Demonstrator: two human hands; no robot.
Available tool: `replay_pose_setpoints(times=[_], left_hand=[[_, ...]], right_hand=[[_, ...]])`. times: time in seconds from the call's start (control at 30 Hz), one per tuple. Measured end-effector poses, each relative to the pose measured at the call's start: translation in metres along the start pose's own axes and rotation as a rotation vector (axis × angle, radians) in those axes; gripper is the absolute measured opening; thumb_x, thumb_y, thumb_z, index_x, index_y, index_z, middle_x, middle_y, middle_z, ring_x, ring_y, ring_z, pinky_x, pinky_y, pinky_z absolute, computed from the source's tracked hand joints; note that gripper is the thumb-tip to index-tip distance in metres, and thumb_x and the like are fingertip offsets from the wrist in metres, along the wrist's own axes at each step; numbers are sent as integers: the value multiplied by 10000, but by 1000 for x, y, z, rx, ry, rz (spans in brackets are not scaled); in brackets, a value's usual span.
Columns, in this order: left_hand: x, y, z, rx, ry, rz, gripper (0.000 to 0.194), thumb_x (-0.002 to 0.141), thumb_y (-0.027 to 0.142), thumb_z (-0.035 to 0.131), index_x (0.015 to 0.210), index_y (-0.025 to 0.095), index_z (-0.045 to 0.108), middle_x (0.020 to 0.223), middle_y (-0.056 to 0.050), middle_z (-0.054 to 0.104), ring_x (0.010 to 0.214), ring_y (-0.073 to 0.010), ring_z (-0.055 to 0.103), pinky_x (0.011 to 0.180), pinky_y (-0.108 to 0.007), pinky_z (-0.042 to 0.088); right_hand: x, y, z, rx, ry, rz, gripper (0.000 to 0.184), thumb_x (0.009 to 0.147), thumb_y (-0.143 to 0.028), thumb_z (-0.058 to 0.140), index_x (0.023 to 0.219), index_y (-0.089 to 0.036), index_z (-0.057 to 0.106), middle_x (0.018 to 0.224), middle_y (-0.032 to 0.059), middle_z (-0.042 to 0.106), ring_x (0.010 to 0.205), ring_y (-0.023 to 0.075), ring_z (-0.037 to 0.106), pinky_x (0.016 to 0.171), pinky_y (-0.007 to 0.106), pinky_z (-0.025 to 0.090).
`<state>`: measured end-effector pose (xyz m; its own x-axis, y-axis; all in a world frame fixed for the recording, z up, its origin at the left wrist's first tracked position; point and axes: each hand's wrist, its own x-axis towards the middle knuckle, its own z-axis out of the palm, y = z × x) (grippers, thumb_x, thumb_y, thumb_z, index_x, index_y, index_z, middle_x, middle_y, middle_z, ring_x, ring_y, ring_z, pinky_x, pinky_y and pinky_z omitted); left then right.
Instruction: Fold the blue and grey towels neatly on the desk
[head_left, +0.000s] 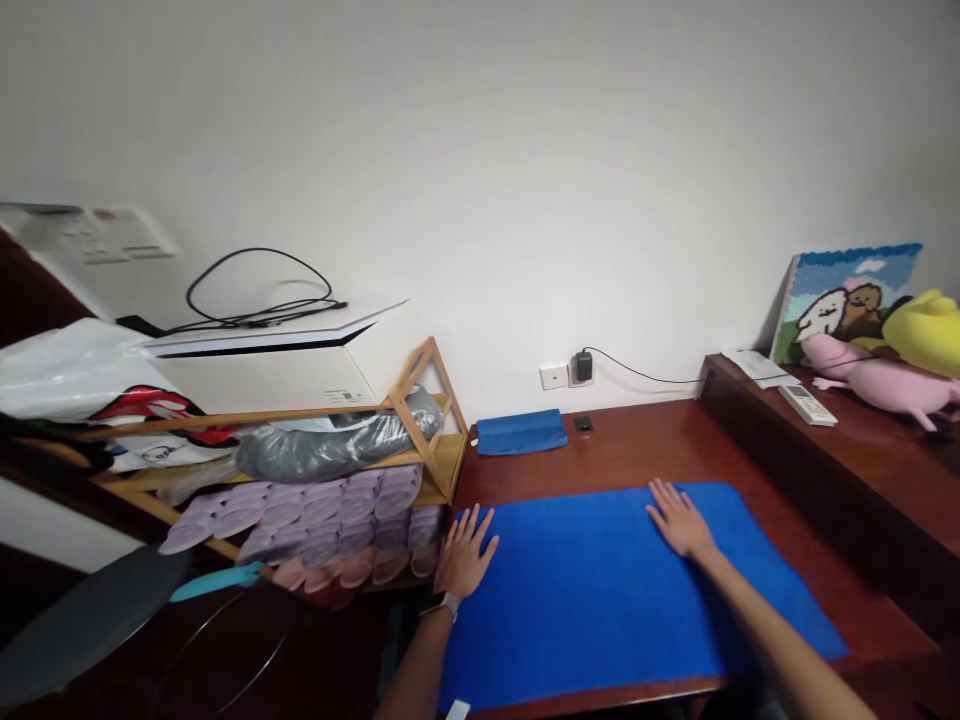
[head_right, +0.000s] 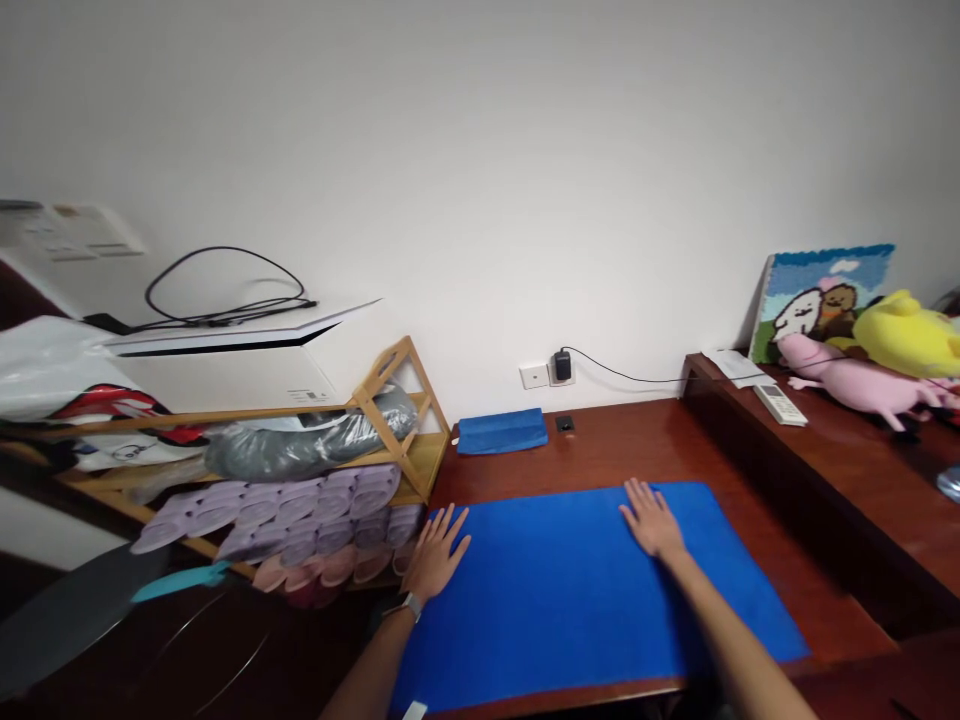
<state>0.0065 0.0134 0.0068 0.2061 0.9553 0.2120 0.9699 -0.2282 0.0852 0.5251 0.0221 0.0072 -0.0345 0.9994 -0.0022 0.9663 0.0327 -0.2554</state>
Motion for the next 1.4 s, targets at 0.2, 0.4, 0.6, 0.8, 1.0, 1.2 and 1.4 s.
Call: replay_pose_setpoints(times=[0.2,0.4,0.6,0.8,1.0,1.2,1.4], left_hand=[[2,-3,2,30,7,12,585,1063,544,362,1606,326,387,1688,-76,364,1539,-307,359,1234,-541,319],[4,-5,2,56,-6,15,591,1061,546,363,1603,313,395,1678,-94,383,1534,-312,370,1230,-547,323],[2,-8,9,53,34,-3,590,1049,548,399,1605,350,381,1696,-84,351,1540,-350,347,1208,-567,352],[2,-7,14,57,62,-28,628,1032,563,425,1602,299,402,1682,-117,373,1531,-356,363,1207,-560,354],[4,-8,16,58,66,-30,627,1023,573,426,1592,309,422,1672,-105,397,1525,-352,373,1206,-567,349],[5,-14,18,61,76,-7,631,1031,581,390,1598,305,411,1668,-116,401,1521,-351,382,1205,-561,346],[9,-12,11,86,-16,-34,650,1026,574,384,1613,294,379,1685,-111,370,1529,-342,367,1212,-548,328]], right_hand=[[-1,129,-5,-90,54,246,807,989,-567,194,1660,-121,233,1716,66,252,1598,269,172,1299,497,149],[-2,127,0,-97,70,222,796,998,-562,167,1664,-127,222,1723,66,238,1602,260,162,1301,497,138],[-2,130,1,-115,62,223,810,993,-571,144,1664,-124,217,1725,69,237,1602,261,164,1299,489,143],[2,132,6,-110,40,233,829,982,-601,136,1669,-143,203,1730,62,222,1603,260,151,1299,486,145],[11,152,-9,-20,-91,221,814,985,-612,183,1667,-169,218,1733,40,206,1600,235,151,1302,465,171],[3,175,-12,54,31,125,739,1010,-545,180,1637,-183,330,1709,32,299,1586,233,225,1280,456,271],[7,180,-13,219,176,241,688,999,-500,229,1517,-161,529,1663,85,402,1524,275,378,1237,480,354]])
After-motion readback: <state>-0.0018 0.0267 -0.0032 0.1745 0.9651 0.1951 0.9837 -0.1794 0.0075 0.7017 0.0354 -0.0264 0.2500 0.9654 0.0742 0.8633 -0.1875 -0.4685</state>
